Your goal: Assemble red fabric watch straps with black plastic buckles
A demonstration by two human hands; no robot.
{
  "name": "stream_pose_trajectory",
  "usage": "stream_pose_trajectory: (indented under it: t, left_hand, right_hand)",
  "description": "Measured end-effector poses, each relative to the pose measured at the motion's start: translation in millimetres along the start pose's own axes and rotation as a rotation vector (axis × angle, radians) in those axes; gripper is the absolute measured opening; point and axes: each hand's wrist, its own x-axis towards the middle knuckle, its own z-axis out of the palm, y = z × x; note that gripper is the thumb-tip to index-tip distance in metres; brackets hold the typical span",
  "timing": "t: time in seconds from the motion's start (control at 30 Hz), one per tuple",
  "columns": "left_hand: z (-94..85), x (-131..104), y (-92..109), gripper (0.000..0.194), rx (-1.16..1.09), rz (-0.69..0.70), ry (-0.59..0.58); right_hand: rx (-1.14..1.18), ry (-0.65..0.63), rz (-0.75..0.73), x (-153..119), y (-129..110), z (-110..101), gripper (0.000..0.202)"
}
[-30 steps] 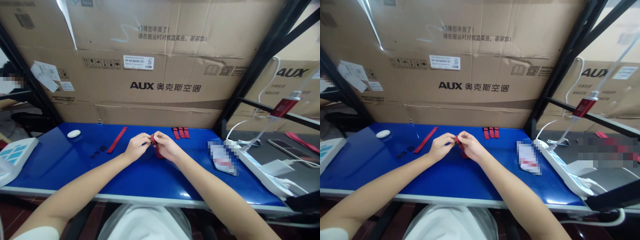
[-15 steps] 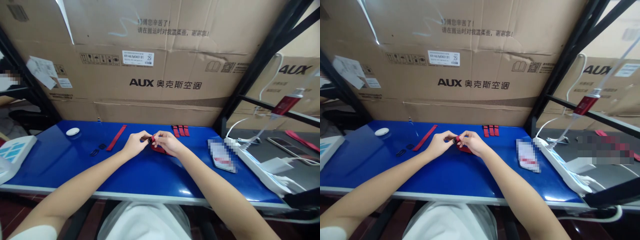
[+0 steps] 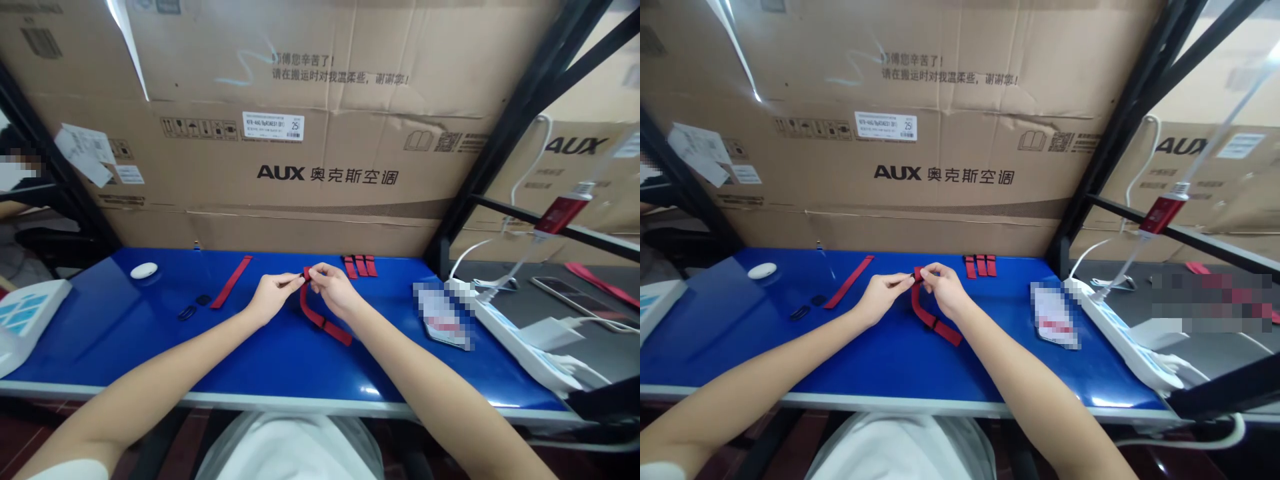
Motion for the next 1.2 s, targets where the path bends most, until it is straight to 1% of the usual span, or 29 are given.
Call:
stream_pose_trajectory:
  t: [0.07, 0.13, 0.23, 0.3, 0.4, 0.47, 0.57, 0.63, 0.7, 0.77, 0.87, 1.07, 1.2]
  left_hand:
    - [3.1, 1, -4, 0.037, -0.159, -0.088, 0.043]
    - [6.3, 1, -5, 0.037, -0.359, -0.147, 0.032]
    - [8.5, 2, -5, 0.029, -0.592, -0.219, 0.011]
    - [7.6, 2, -4, 0.025, -0.681, -0.257, 0.003]
    - [4.3, 4, -3, 0.022, -0.724, -0.29, -0.023]
    - [1.9, 6, -4, 0.022, -0.727, -0.308, -0.037]
    - [-1.9, 7, -4, 0.032, -0.695, -0.314, -0.048]
    - [-4.6, 8, -3, 0.035, -0.625, -0.269, -0.05]
    - [-7.1, 8, -1, 0.037, -0.508, -0.185, -0.041]
    - [-8.6, 7, 1, 0.04, -0.37, -0.1, -0.03]
    - [-8.2, 5, 5, 0.044, -0.228, -0.022, -0.034]
    - [-4.8, 2, 7, 0.041, -0.16, 0.086, -0.043]
    - [-4.0, 0, 7, 0.04, -0.132, 0.109, -0.055]
  right_hand:
    - [-0.035, 0.028, -0.027, 2, 2, 2, 0.03]
    - [-0.061, 0.052, -0.06, 4, 5, 5, 0.03]
    - [-0.083, 0.076, -0.084, 7, 10, 8, 0.032]
    - [-0.092, 0.083, -0.09, 8, 13, 10, 0.033]
    - [-0.081, 0.076, -0.093, 7, 11, 10, 0.031]
    - [-0.049, 0.051, -0.079, 6, 5, 8, 0.03]
    - [0.02, 0.008, -0.057, 3, -8, 3, 0.03]
    - [0.051, -0.023, -0.031, 1, -17, -2, 0.031]
    - [0.031, -0.067, 0.018, -1, -22, -5, 0.033]
    - [-0.041, -0.11, 0.054, -3, -24, -5, 0.033]
    - [-0.149, -0.134, 0.045, -6, -22, -3, 0.033]
    - [-0.228, -0.11, 0.025, -7, -21, -1, 0.034]
    - [-0.217, -0.117, 0.029, -7, -21, -2, 0.033]
